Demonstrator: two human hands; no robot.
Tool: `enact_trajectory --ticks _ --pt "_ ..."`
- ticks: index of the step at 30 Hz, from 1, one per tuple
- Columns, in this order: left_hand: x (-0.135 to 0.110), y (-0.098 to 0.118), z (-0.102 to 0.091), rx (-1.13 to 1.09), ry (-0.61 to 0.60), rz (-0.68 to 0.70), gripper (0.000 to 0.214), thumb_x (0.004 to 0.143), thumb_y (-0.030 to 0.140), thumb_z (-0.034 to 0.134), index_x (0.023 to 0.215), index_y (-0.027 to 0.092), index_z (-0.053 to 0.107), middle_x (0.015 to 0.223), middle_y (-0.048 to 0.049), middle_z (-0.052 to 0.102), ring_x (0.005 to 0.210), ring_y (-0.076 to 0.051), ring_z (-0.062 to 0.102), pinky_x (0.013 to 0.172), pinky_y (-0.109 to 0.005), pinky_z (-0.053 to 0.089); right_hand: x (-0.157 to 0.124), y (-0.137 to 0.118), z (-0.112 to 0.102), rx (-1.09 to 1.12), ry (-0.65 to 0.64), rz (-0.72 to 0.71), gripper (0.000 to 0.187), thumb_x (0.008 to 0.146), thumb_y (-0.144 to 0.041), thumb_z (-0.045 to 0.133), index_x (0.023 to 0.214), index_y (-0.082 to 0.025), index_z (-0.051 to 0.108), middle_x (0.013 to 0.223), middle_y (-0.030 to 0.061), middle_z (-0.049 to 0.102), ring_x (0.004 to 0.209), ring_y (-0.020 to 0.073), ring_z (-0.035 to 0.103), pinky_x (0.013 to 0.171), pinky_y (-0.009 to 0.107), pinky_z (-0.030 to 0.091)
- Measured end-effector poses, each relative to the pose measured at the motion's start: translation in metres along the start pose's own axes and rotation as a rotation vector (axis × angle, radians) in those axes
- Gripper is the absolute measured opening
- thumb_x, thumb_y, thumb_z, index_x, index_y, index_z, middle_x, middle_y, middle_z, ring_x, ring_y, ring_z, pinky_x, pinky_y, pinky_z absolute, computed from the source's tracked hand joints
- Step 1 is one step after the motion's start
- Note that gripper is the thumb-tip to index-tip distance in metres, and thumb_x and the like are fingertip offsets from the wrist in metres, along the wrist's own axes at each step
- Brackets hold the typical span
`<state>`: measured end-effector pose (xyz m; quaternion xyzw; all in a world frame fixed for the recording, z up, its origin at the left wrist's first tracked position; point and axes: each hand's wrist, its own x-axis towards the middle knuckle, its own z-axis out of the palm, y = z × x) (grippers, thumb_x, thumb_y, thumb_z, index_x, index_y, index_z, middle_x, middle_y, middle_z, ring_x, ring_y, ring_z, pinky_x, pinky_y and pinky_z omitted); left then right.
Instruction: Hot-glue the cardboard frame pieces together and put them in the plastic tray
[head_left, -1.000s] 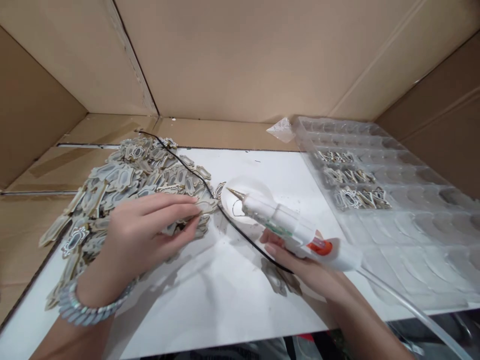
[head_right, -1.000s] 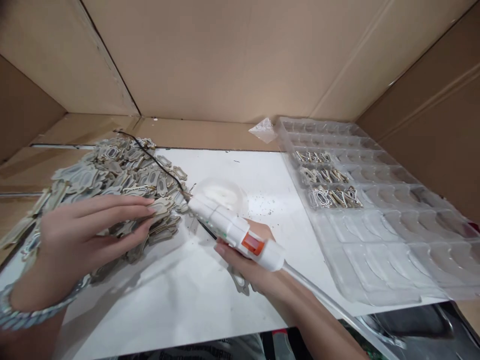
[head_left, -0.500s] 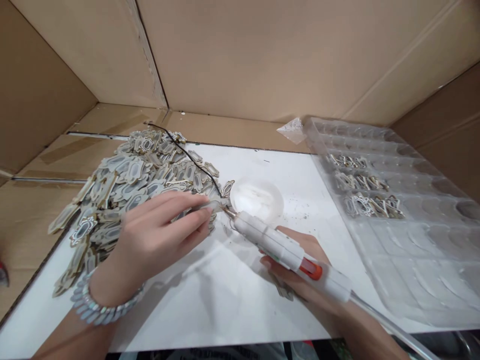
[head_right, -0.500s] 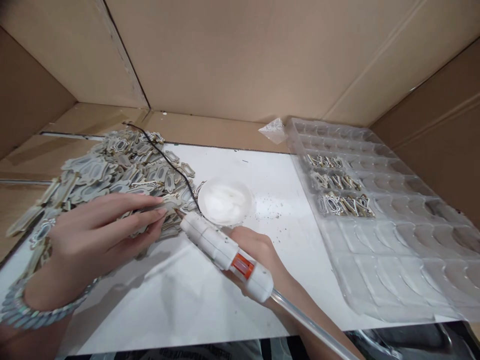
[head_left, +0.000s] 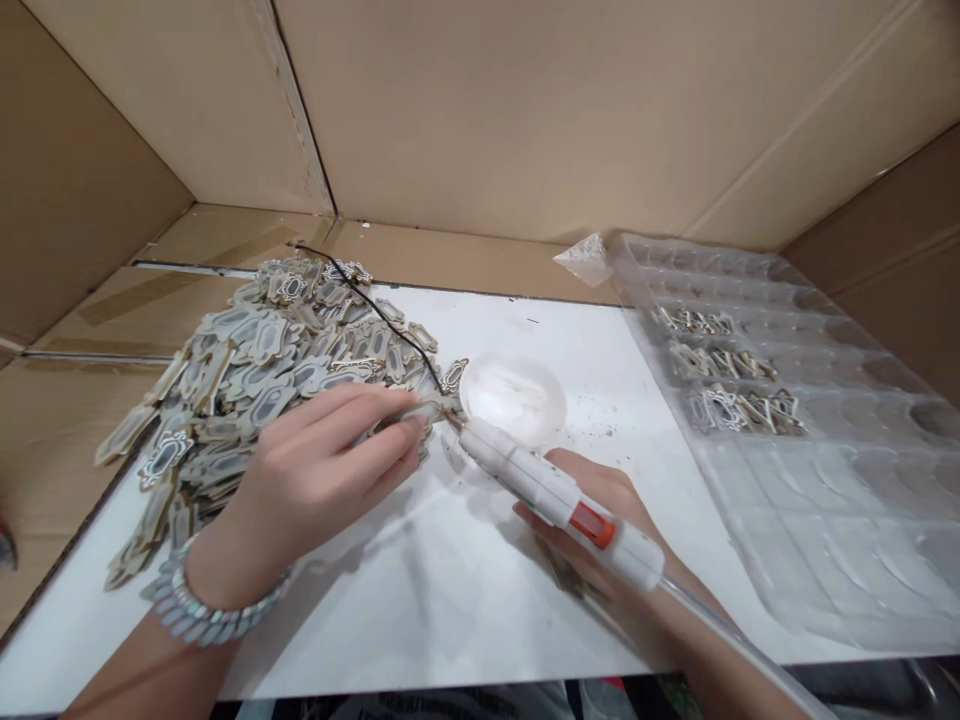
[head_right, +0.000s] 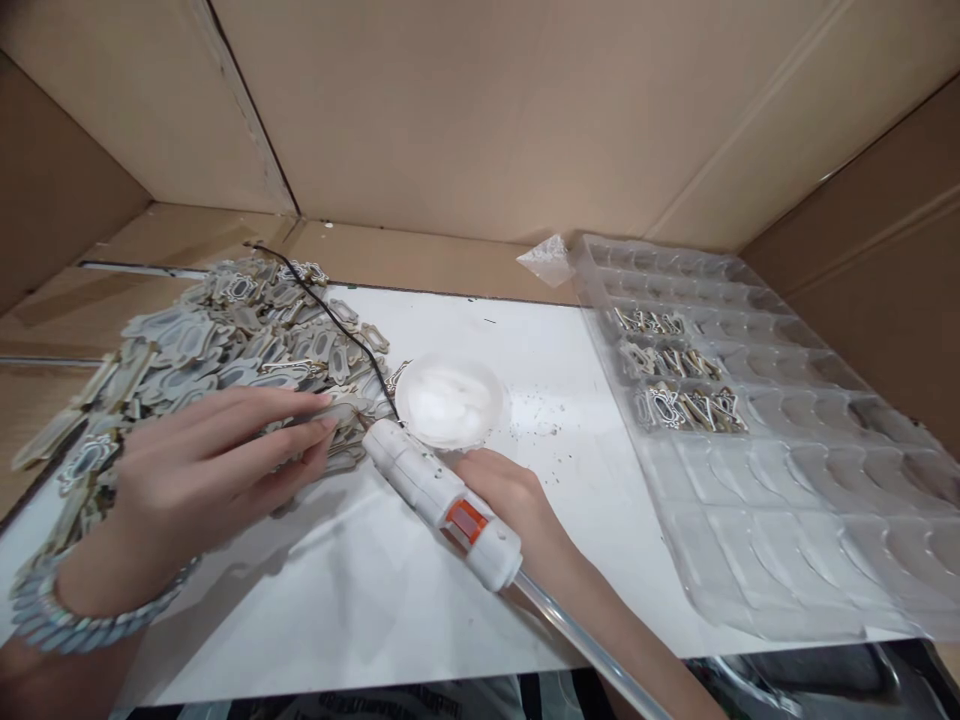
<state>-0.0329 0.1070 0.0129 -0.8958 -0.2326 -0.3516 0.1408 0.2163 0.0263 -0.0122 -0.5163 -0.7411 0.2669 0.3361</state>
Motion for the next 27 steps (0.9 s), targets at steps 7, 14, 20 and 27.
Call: enact_trajectory --ticks 7,14,20,27 --pt "0.0011 0.0005 -0.0006 0.018 -0.004 -0.015 0.013 0.077 0.013 0.073 0.080 0.021 0.064 0.089 -0.0032 0.075 0.079 -0.018 0.071 0.075 -0.031 0.061 -0.0003 0.0004 0.0015 0.009 -0.003 0.016 0.032 0.085 -0.014 0.056 0.062 -0.022 0.034 0.060 -0.0053 0.040 0.049 0.0082 0.040 0.047 0.022 0.031" --pt "-0.0018 -0.0003 0.0009 0.012 -0.015 -0.013 0.015 0.074 0.012 0.075 0.083 0.019 0.066 0.091 -0.0054 0.075 0.083 -0.019 0.071 0.080 -0.030 0.060 -0.0021 0.0017 0.0012 0.001 0.006 0.015 0.031 0.084 -0.016 0.057 0.062 -0.022 0.037 0.061 -0.0052 0.040 0.049 0.0086 0.040 0.048 0.023 0.031" --pt "-0.0014 0.0000 0.0008 0.016 -0.001 -0.021 0.014 0.074 0.012 0.075 0.081 0.019 0.065 0.091 -0.0050 0.074 0.083 -0.019 0.071 0.080 -0.030 0.060 -0.0021 0.0000 0.0021 0.040 0.006 0.066 0.025 0.085 -0.015 0.056 0.066 -0.021 0.042 0.061 -0.0056 0.043 0.051 0.0087 0.041 0.051 0.024 0.033" --pt "0.0007 0.0020 0.0009 0.044 0.008 -0.060 0.015 0.076 0.011 0.074 0.081 0.022 0.065 0.089 -0.0034 0.076 0.079 -0.018 0.072 0.077 -0.032 0.060 -0.0034 -0.0012 0.0019 0.043 -0.021 0.143 0.023 0.084 -0.019 0.057 0.066 -0.022 0.041 0.061 -0.0052 0.045 0.051 0.0090 0.040 0.051 0.024 0.032"
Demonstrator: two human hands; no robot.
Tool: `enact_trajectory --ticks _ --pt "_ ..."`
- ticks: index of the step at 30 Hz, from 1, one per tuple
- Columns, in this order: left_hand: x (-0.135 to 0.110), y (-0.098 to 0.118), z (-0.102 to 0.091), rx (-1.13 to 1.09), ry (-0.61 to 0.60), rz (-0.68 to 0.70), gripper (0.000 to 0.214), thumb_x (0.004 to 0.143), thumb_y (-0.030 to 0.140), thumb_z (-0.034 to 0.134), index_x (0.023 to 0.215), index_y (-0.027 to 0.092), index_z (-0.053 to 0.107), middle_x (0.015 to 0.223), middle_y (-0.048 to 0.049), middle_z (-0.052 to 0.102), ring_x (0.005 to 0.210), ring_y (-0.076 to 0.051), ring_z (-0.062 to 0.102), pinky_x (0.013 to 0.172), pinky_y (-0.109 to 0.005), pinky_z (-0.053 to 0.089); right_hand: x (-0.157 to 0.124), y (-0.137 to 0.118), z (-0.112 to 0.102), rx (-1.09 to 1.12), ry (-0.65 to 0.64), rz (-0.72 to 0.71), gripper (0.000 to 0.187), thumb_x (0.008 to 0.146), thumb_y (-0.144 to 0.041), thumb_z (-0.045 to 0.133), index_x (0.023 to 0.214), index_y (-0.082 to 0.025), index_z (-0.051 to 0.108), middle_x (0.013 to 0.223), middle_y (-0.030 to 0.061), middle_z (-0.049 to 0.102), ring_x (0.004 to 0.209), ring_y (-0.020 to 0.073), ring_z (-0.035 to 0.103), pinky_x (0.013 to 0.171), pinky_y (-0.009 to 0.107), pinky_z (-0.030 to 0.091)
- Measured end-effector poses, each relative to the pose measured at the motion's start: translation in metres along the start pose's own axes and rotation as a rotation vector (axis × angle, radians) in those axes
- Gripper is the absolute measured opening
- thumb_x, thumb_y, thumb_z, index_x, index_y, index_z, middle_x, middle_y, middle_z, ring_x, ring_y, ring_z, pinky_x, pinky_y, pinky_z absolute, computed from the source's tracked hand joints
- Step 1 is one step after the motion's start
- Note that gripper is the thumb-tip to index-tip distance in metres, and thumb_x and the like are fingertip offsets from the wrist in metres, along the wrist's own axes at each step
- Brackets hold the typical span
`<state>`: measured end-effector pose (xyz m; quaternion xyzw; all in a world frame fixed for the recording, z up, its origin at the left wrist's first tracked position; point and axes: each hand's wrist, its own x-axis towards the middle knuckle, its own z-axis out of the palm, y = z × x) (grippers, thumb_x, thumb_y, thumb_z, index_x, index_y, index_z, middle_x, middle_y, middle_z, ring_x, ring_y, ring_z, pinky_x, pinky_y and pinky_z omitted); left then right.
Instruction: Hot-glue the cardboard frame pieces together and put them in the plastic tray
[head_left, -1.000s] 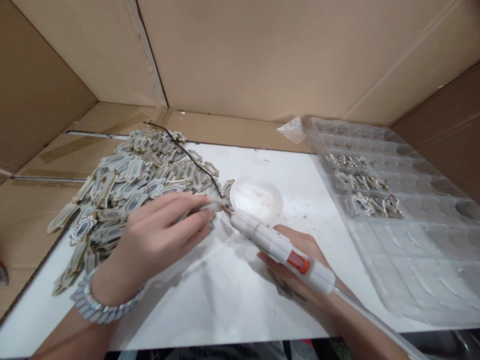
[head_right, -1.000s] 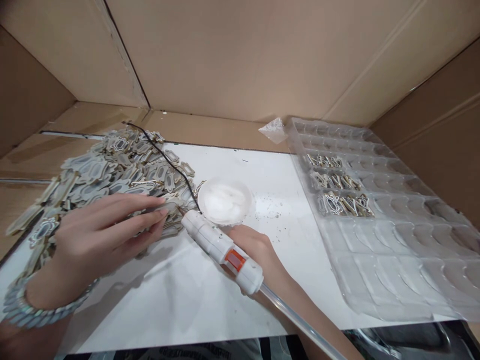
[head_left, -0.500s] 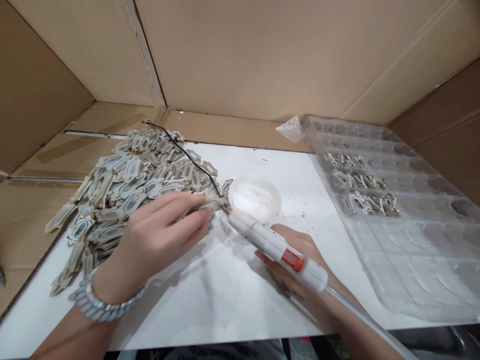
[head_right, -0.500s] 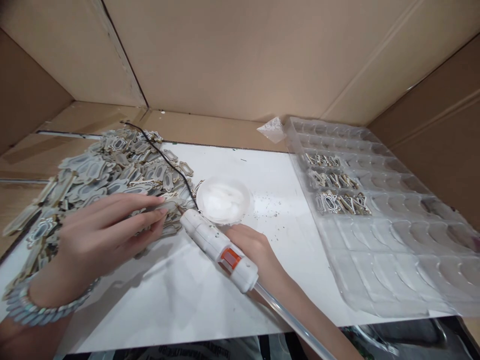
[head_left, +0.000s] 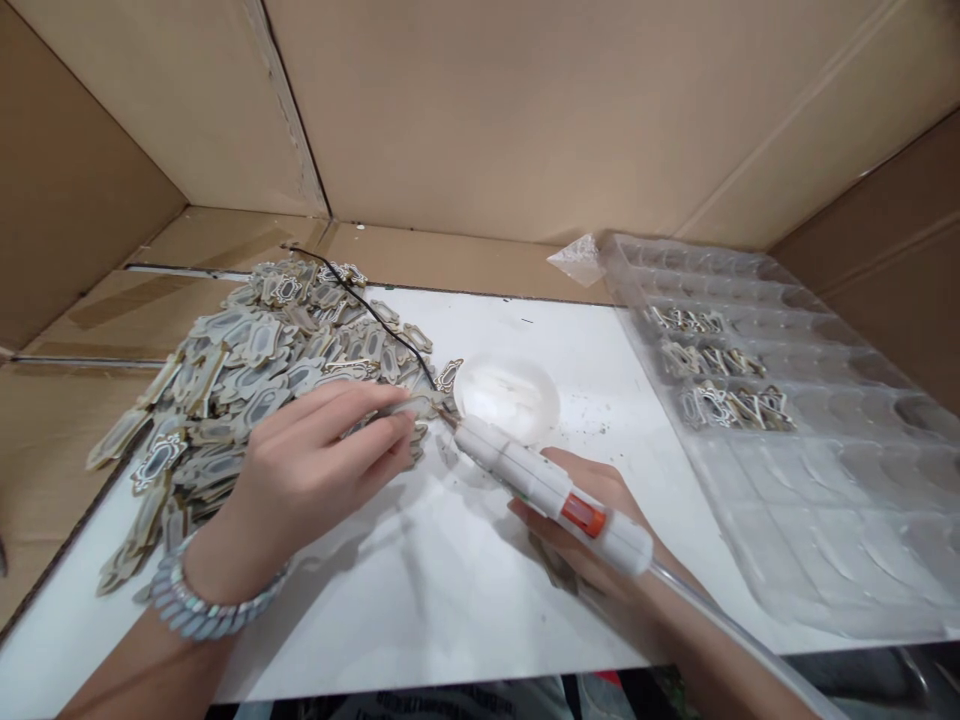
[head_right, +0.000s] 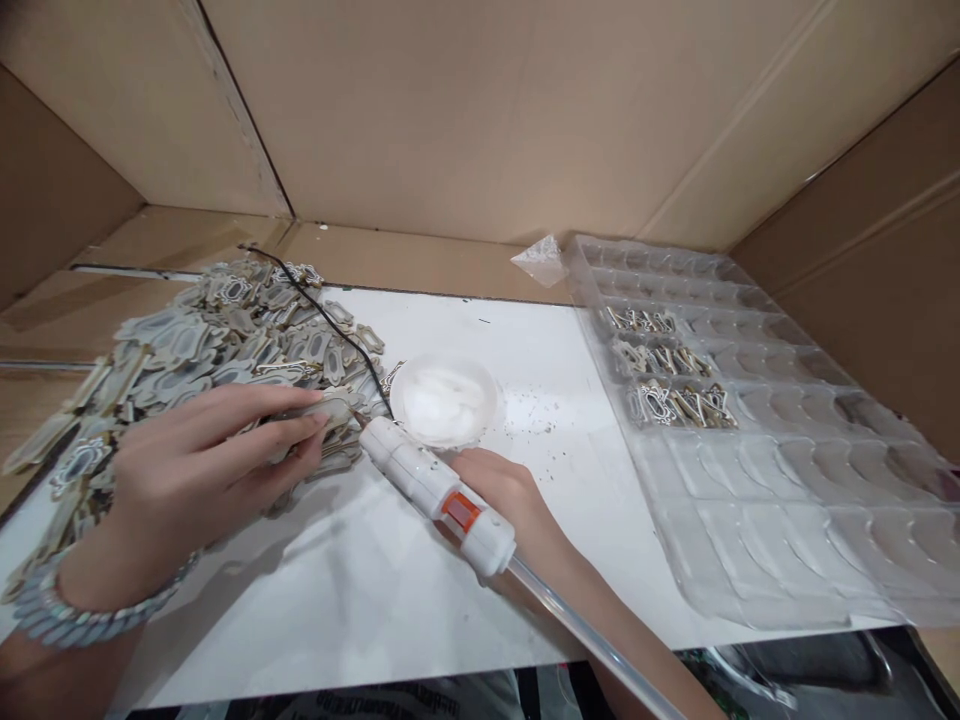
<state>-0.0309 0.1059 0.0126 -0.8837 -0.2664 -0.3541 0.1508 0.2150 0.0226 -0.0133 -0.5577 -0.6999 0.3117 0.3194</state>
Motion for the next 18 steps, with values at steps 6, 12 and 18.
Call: enact_trajectory --ticks 6,12,18 --pt "0.000 -0.003 -0.001 0.008 0.005 -0.015 0.014 0.076 0.012 0.073 0.081 0.023 0.065 0.088 -0.0026 0.076 0.079 -0.018 0.073 0.078 -0.031 0.061 0.000 -0.002 -0.001 0.030 0.013 0.027 0.024 0.085 -0.024 0.055 0.065 -0.022 0.041 0.061 -0.0049 0.045 0.050 0.0092 0.040 0.049 0.024 0.032" --pt "0.005 0.009 0.004 -0.314 -0.005 -0.103 0.011 0.077 0.012 0.071 0.079 0.021 0.066 0.088 -0.0025 0.075 0.077 -0.014 0.072 0.073 -0.025 0.059 0.003 -0.004 -0.003 0.077 0.166 0.130 0.027 0.086 -0.030 0.061 0.065 -0.022 0.046 0.061 -0.0028 0.047 0.054 0.0120 0.044 0.050 0.026 0.037" --pt "0.004 0.045 0.018 -0.763 -0.070 -0.487 0.012 0.075 0.015 0.071 0.083 0.022 0.064 0.083 -0.0012 0.075 0.076 -0.016 0.073 0.071 -0.025 0.060 -0.001 -0.017 -0.012 0.397 0.040 0.412 0.031 0.073 -0.046 0.070 0.092 -0.022 0.065 0.067 0.0005 0.059 0.062 0.0183 0.057 0.054 0.029 0.047"
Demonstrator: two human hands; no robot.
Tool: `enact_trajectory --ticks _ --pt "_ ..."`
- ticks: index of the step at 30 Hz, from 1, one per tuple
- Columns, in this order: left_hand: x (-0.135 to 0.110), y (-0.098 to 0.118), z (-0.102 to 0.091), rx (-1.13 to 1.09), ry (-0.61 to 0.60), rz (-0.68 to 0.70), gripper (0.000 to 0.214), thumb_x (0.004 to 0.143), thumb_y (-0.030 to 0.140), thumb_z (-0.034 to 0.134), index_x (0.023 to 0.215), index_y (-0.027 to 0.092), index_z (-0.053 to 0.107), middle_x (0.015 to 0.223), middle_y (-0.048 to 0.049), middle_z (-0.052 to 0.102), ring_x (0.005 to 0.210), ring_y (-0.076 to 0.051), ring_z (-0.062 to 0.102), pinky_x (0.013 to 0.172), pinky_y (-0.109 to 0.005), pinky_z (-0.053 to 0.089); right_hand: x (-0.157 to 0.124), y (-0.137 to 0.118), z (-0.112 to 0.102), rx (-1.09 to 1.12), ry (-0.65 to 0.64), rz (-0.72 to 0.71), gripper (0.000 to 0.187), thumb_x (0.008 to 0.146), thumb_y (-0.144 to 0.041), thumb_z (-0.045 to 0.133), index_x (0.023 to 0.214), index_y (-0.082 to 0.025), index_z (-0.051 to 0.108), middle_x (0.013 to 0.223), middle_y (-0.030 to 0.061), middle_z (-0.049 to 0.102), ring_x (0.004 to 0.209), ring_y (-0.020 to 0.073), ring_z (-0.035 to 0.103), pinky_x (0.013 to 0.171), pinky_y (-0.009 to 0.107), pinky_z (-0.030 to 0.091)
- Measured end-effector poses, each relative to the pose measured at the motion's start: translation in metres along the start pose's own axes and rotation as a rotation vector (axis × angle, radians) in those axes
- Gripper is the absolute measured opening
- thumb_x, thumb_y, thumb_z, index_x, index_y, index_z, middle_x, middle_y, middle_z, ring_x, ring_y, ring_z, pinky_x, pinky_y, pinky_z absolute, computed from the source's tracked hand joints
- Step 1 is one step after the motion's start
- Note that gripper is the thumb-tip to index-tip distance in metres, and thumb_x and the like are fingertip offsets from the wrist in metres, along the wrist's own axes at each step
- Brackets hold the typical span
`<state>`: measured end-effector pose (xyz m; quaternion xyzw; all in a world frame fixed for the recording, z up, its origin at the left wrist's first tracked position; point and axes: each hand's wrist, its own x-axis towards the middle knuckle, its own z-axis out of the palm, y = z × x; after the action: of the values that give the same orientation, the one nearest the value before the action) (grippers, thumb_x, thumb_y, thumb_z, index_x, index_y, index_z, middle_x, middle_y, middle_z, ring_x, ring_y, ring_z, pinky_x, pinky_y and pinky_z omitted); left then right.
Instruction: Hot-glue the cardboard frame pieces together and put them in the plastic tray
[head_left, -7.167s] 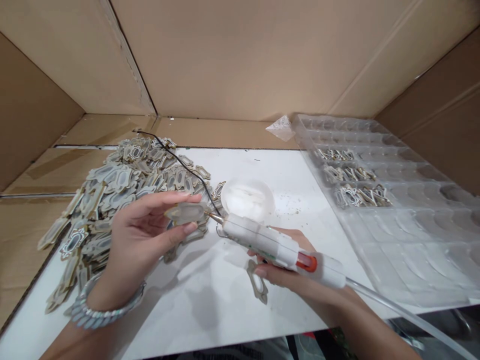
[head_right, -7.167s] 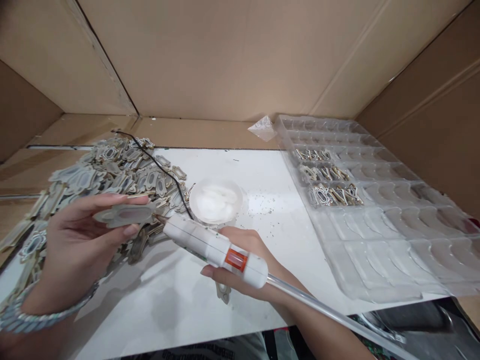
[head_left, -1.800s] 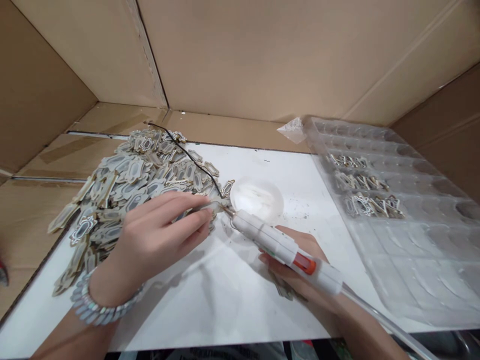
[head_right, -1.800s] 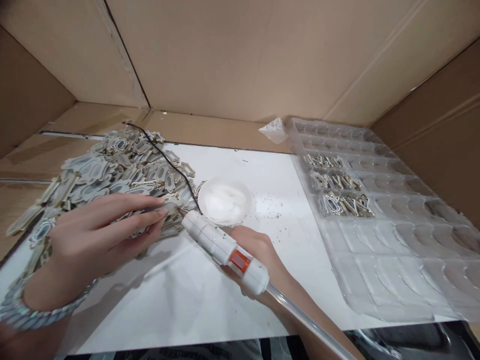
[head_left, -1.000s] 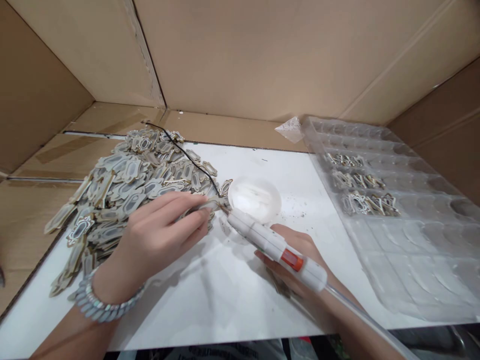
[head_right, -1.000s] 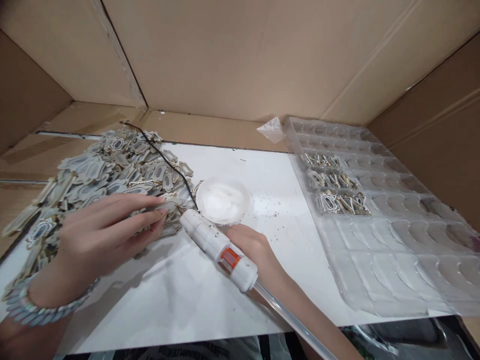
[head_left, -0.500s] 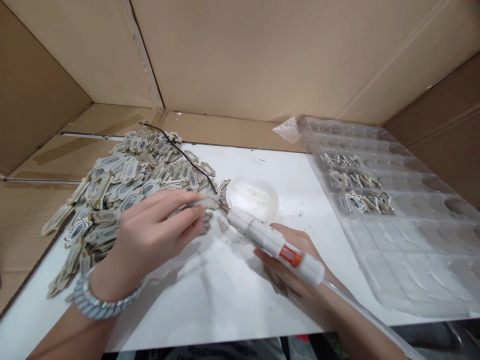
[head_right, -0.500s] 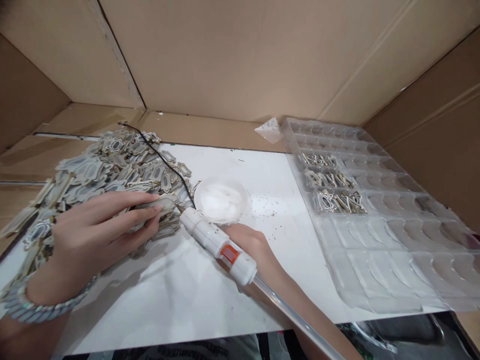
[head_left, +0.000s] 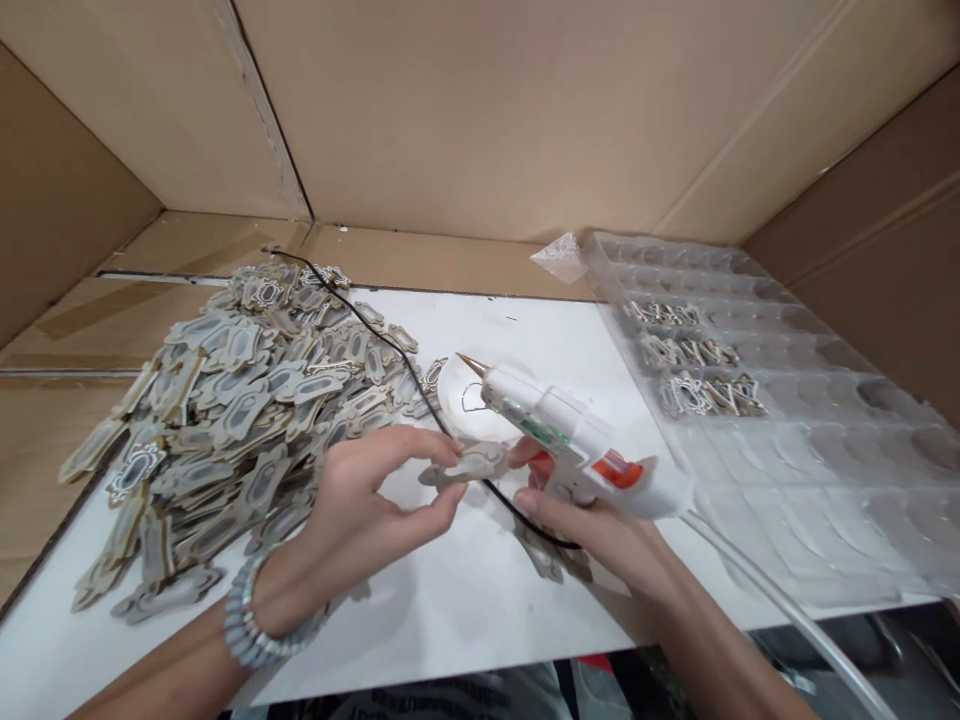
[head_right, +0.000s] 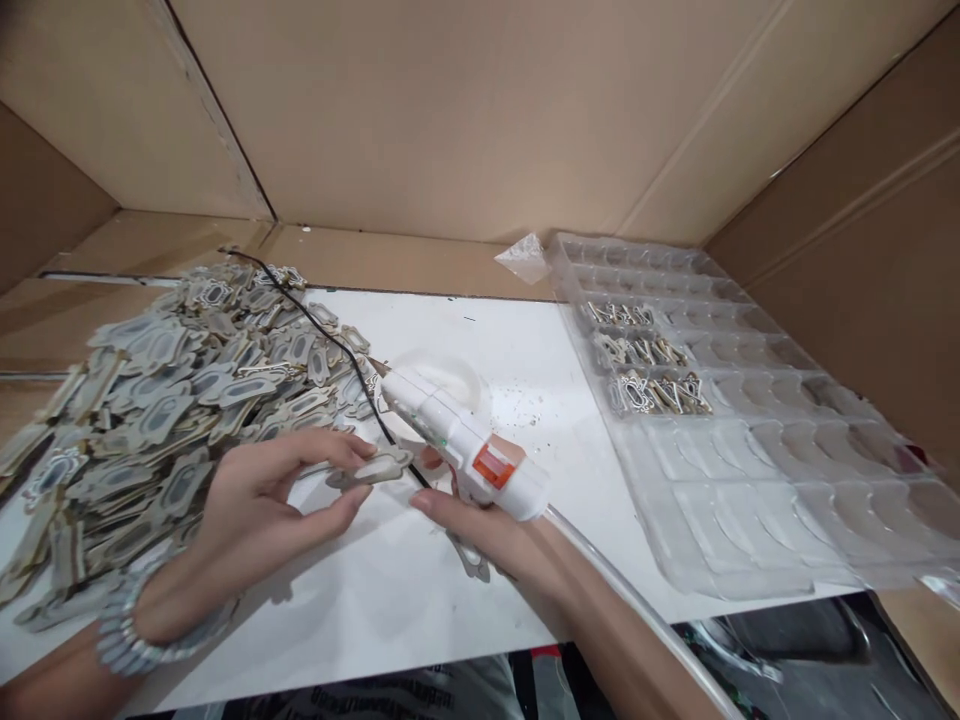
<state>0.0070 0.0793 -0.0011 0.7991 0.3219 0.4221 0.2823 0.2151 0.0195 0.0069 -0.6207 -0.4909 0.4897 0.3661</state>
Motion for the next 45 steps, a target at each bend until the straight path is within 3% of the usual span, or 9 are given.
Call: enact_trajectory --ticks 4,14,19,22,25,29,39,43,45 --pt "-0.006 0.003 0.010 -0.223 0.055 -0.176 0.020 0.070 0.014 0.073 0.080 0.022 0.058 0.083 0.0001 0.074 0.079 -0.015 0.073 0.073 -0.024 0.061 0.000 0.000 -0.001 0.034 -0.027 -0.002 0.031 0.069 -0.044 0.072 0.091 -0.023 0.062 0.071 0.0004 0.061 0.062 0.0179 0.057 0.057 0.029 0.049" --pt "-0.016 0.005 0.021 -0.517 0.022 -0.323 0.028 0.068 0.013 0.080 0.082 0.023 0.057 0.088 0.0023 0.072 0.087 -0.013 0.071 0.081 -0.023 0.058 0.004 0.009 0.006 0.263 -0.134 -0.048 0.037 0.072 -0.043 0.077 0.100 -0.022 0.068 0.100 0.0048 0.072 0.095 0.0238 0.067 0.089 0.039 0.054" --pt "-0.009 0.011 0.019 -1.161 -0.059 -0.780 0.033 0.071 0.041 0.082 0.084 0.022 0.058 0.084 0.0015 0.072 0.076 -0.011 0.068 0.069 -0.021 0.056 0.002 0.014 0.004 0.408 -0.149 -0.009 0.041 0.067 -0.045 0.083 0.098 -0.022 0.068 0.097 0.0053 0.073 0.092 0.0237 0.068 0.087 0.039 0.055" --pt "-0.009 0.011 0.020 -1.509 -0.244 -1.092 0.034 0.079 0.051 0.072 0.082 0.019 0.061 0.080 -0.0003 0.071 0.071 -0.012 0.068 0.071 -0.025 0.058 0.002 0.015 0.003 0.463 -0.189 -0.043 0.046 0.065 -0.050 0.084 0.099 -0.022 0.068 0.094 0.0053 0.073 0.089 0.0237 0.069 0.085 0.039 0.056" --pt "-0.017 0.009 0.026 -1.691 -0.449 -1.227 0.036 0.081 0.049 0.071 0.090 0.015 0.066 0.082 -0.0047 0.073 0.069 -0.013 0.071 0.071 -0.025 0.057 0.002 0.012 0.004 0.523 -0.329 -0.016 0.038 0.070 -0.049 0.081 0.093 -0.022 0.067 0.077 0.0026 0.072 0.074 0.0206 0.070 0.075 0.035 0.059" --pt "-0.027 0.008 0.033 -1.819 -0.509 -1.229 0.029 0.083 0.038 0.072 0.099 0.014 0.069 0.082 -0.0044 0.076 0.067 -0.012 0.071 0.070 -0.022 0.055 0.002 0.004 0.006 0.583 -0.541 -0.021 0.029 0.076 -0.045 0.076 0.089 -0.020 0.066 0.067 -0.0006 0.067 0.067 0.0172 0.069 0.072 0.032 0.059" --pt "-0.038 0.009 0.037 -1.927 -0.476 -1.125 0.031 0.079 0.031 0.075 0.107 0.023 0.065 0.082 -0.0019 0.074 0.070 -0.012 0.069 0.072 -0.025 0.055 0.000 -0.003 0.007 0.543 -0.644 0.003 0.026 0.081 -0.046 0.070 0.080 -0.021 0.067 0.075 0.0015 0.072 0.068 0.0175 0.071 0.071 0.031 0.060" --pt "-0.033 0.008 0.034 -1.823 -0.525 -1.044 0.045 0.070 0.036 0.080 0.108 0.023 0.062 0.074 0.0028 0.068 0.060 -0.008 0.063 0.065 -0.020 0.056 0.001 0.007 0.007 0.470 -0.431 -0.044 0.037 0.075 -0.052 0.075 0.094 -0.020 0.069 0.087 0.0050 0.073 0.085 0.0218 0.070 0.077 0.034 0.059" --pt "-0.022 0.004 0.025 -1.516 -0.508 -0.841 0.048 0.071 0.049 0.076 0.108 0.024 0.060 0.068 0.0042 0.063 0.054 -0.007 0.059 0.059 -0.019 0.055 0.002 0.011 0.004 0.386 -0.243 -0.089 0.038 0.075 -0.052 0.076 0.094 -0.021 0.068 0.091 0.0057 0.072 0.087 0.0217 0.069 0.081 0.035 0.057"
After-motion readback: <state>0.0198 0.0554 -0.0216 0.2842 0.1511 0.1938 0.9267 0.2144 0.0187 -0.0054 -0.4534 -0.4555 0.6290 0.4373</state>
